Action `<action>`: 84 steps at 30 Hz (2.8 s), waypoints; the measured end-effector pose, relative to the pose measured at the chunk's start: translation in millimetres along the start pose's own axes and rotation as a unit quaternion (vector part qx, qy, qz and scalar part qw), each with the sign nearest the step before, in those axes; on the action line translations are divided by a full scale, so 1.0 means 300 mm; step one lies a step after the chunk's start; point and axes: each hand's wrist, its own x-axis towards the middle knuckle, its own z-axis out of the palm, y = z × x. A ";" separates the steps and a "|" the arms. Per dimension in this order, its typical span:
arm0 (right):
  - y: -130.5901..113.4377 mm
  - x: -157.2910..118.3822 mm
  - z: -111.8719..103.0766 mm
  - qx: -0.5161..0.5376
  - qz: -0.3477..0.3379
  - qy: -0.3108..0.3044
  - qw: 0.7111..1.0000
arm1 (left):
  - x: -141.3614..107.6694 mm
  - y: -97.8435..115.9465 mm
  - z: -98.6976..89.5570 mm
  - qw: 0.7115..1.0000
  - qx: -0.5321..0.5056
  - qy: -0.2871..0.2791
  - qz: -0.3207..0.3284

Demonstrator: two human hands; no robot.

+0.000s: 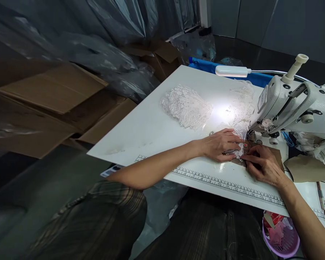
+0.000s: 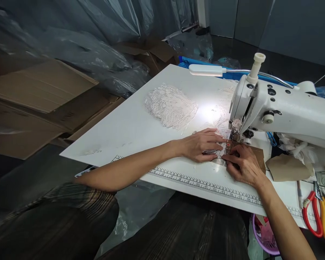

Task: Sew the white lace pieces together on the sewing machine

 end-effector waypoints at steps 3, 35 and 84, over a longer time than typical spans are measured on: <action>0.008 0.002 -0.013 0.039 0.020 -0.008 0.999 | 0.003 -0.009 -0.007 0.999 -0.040 0.019 0.011; 0.021 -0.005 -0.011 0.095 0.085 0.052 0.991 | 0.029 0.065 0.007 0.987 0.047 0.135 -0.075; 0.007 -0.005 -0.015 0.051 0.055 -0.049 0.996 | 0.013 -0.007 0.023 0.999 0.012 0.034 -0.001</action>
